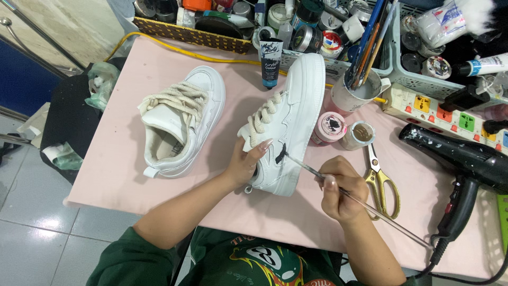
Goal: The person paints a black pattern on a white shoe using a fine-tipped brush, dries the paint with a handheld hair dryer, and then applies additional paint to the design.
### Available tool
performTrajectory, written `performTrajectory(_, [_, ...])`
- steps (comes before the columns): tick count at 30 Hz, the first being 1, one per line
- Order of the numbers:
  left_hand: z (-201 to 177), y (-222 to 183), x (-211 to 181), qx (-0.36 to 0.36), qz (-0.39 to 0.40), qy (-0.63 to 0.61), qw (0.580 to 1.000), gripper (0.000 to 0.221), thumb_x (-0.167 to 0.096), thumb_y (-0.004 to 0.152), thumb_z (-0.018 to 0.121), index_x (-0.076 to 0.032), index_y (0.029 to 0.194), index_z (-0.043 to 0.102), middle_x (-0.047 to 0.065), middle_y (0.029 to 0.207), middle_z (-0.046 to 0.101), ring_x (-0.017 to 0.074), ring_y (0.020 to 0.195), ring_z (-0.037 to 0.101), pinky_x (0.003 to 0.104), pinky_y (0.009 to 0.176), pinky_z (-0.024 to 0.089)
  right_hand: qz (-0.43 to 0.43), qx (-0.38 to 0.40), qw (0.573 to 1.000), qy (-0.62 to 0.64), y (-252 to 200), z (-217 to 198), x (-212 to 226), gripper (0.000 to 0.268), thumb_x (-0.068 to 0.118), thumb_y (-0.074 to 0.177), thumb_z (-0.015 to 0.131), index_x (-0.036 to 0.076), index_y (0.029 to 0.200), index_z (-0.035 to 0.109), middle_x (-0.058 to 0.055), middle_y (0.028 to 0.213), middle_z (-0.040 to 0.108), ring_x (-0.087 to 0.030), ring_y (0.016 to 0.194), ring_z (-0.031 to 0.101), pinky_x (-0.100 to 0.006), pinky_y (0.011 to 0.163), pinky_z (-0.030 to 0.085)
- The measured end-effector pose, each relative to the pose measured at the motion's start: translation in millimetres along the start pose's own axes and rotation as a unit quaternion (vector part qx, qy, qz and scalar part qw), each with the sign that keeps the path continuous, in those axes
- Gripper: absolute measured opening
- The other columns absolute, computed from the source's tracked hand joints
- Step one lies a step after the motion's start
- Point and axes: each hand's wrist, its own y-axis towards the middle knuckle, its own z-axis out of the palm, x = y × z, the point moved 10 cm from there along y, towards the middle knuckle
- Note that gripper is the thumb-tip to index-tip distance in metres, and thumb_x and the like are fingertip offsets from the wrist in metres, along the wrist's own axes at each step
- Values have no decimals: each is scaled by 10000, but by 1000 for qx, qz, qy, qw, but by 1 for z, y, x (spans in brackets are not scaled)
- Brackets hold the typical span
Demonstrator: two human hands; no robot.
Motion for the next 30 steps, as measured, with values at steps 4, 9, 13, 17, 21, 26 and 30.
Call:
performTrajectory(4, [0,1,3,9,6,-12,1000,480,-267,970,628,6,1351,520,87,1197,640,138,1053,618,334,933,530,-26,13,1000,2,0,3,2,168,34,1081,516,-27,978,398,-149,835,604,-185,709,608,-280,620,506])
performTrajectory(9, [3,1,-3,21,17,2,1000,469,-258,975,642,41,1327,560,102,1175,667,144,1045,634,332,929,540,-7,13,1000,-7,-2,3,-1,89,5,1058,492,0,1000,425,-163,837,605,-200,696,604,-288,600,508])
performTrajectory(13, [2,1,-2,13,12,-15,1000,477,-256,975,644,19,1350,534,89,1200,645,132,1066,616,320,950,524,17,2,1000,-12,-2,-1,-5,91,-29,1002,466,59,985,447,-192,823,618,-194,630,568,-291,549,502])
performTrajectory(17, [2,0,1,4,-3,-11,1000,473,-250,961,640,6,1342,525,89,1185,650,138,1047,628,332,929,538,-6,11,1000,-11,0,3,-1,95,-8,1056,493,8,1062,399,-177,860,609,-201,705,612,-296,609,529])
performTrajectory(21, [1,1,4,5,-8,-22,1000,475,-236,955,640,-2,1348,511,85,1191,648,137,1060,627,335,937,535,-7,12,1000,-8,0,2,-2,97,4,1058,489,14,1056,392,-194,855,617,-186,681,599,-285,586,519])
performTrajectory(26, [-1,2,7,1,-1,-15,1000,469,-252,974,621,0,1354,512,81,1207,639,133,1072,618,332,951,524,-7,-27,1000,3,-4,-6,-6,75,56,1072,448,36,1063,376,-213,844,613,-193,650,584,-278,558,522])
performTrajectory(30, [0,5,0,17,-8,19,1000,464,-272,959,600,24,1314,557,116,1164,667,164,1025,654,348,894,546,31,-143,985,89,-15,-27,-23,120,110,1136,423,62,1120,314,-233,963,612,-173,644,585,-251,533,534])
